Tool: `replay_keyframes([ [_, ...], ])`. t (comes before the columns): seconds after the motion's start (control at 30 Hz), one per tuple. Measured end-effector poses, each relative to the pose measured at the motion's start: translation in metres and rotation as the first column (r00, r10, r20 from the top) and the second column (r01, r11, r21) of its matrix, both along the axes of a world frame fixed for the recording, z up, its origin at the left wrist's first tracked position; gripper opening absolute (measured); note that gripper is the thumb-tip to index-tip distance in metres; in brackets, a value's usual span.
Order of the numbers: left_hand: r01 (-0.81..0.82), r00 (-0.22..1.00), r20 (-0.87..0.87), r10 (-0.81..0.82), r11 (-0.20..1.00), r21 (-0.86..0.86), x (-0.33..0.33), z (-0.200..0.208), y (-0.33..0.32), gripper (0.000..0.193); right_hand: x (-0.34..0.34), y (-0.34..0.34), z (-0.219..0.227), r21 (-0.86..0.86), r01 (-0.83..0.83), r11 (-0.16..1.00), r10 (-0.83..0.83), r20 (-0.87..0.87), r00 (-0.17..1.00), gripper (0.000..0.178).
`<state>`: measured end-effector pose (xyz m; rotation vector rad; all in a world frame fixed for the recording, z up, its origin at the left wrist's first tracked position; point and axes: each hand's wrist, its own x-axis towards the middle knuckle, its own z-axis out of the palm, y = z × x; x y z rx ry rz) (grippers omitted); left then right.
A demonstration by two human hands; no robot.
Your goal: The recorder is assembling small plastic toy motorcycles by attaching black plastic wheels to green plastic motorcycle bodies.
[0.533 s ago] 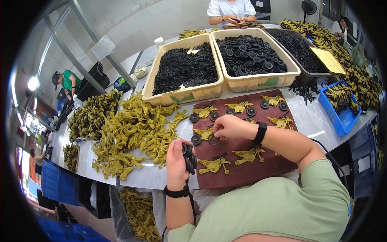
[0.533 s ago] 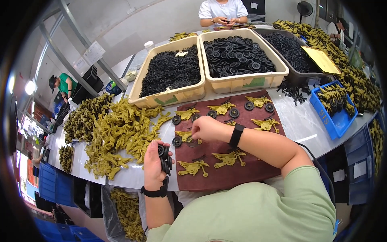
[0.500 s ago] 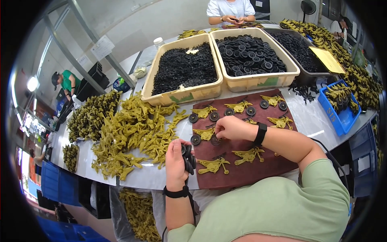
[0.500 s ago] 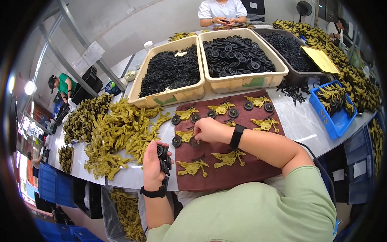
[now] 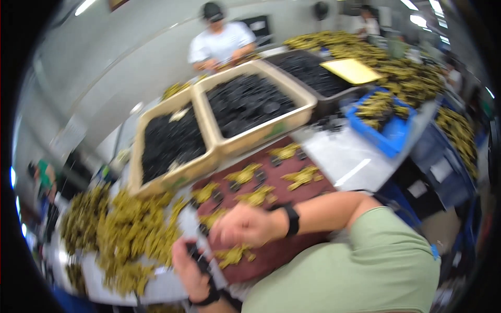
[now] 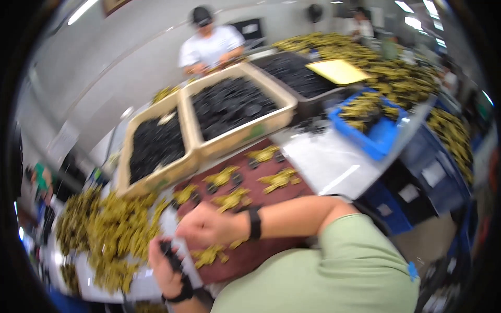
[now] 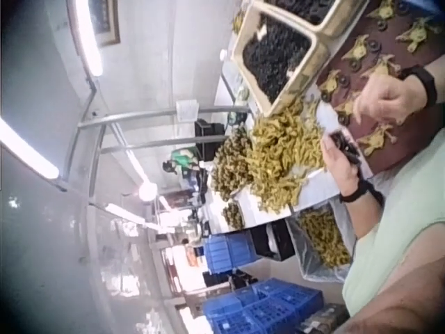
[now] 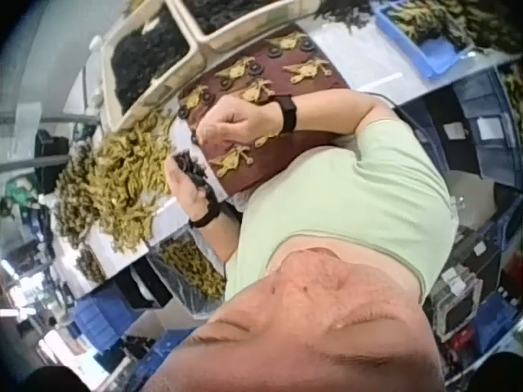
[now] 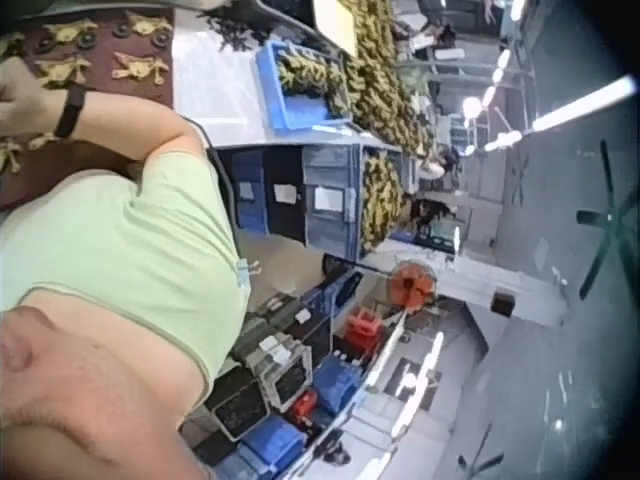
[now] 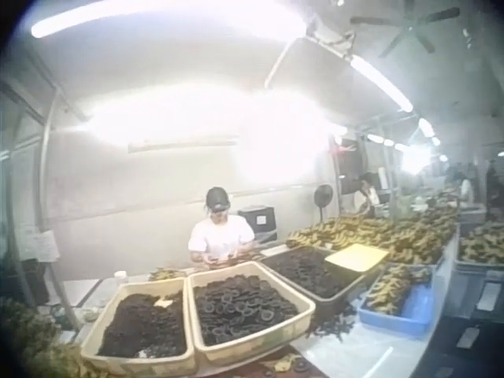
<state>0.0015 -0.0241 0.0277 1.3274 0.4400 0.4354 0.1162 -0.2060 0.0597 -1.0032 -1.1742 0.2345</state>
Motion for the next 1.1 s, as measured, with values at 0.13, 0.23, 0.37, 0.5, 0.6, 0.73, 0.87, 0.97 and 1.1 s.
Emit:
replay_keyframes([
  [0.13, 0.309, 0.951, 0.006, -0.309, 0.951, 0.024, 0.018, -0.008, 0.003, 0.051, -0.035, -0.042, 0.072, 0.608, -0.468, 0.641, 0.390, 0.266, 0.881, 0.045],
  [0.23, 0.463, 0.882, 0.085, -0.464, 0.886, 0.026, 0.065, 0.001, -0.034, 0.051, -0.071, -0.072, 0.117, 0.772, -0.452, 0.448, 0.318, 0.335, 0.887, 0.059],
  [0.37, 0.561, 0.812, 0.154, -0.563, 0.826, 0.059, 0.095, 0.023, -0.069, 0.051, -0.082, -0.096, 0.121, 0.747, -0.491, 0.449, 0.252, 0.421, 0.871, 0.058],
  [0.5, 0.591, 0.782, 0.177, -0.597, 0.801, 0.091, 0.105, 0.038, -0.081, 0.051, -0.090, -0.112, 0.120, 0.766, -0.471, 0.438, 0.171, 0.444, 0.880, 0.058],
  [0.6, 0.599, 0.768, 0.201, -0.608, 0.793, 0.109, 0.108, 0.048, -0.087, 0.050, -0.093, -0.122, 0.118, 0.727, -0.491, 0.481, 0.155, 0.481, 0.863, 0.057],
  [0.73, 0.610, 0.757, 0.208, -0.620, 0.784, 0.118, 0.108, 0.054, -0.095, 0.050, -0.101, -0.129, 0.115, 0.762, -0.449, 0.466, 0.143, 0.436, 0.888, 0.057],
  [0.87, 0.612, 0.759, 0.196, -0.621, 0.783, 0.112, 0.099, 0.056, -0.099, 0.050, -0.107, -0.135, 0.115, 0.776, -0.418, 0.473, 0.091, 0.428, 0.899, 0.055],
  [0.97, 0.608, 0.760, 0.202, -0.618, 0.786, 0.115, 0.095, 0.060, -0.104, 0.050, -0.109, -0.137, 0.112, 0.767, -0.425, 0.481, 0.095, 0.436, 0.895, 0.055],
  [1.1, 0.600, 0.767, 0.199, -0.610, 0.792, 0.118, 0.088, 0.064, -0.108, 0.049, -0.109, -0.141, 0.111, 0.801, -0.398, 0.447, 0.059, 0.417, 0.907, 0.055],
])
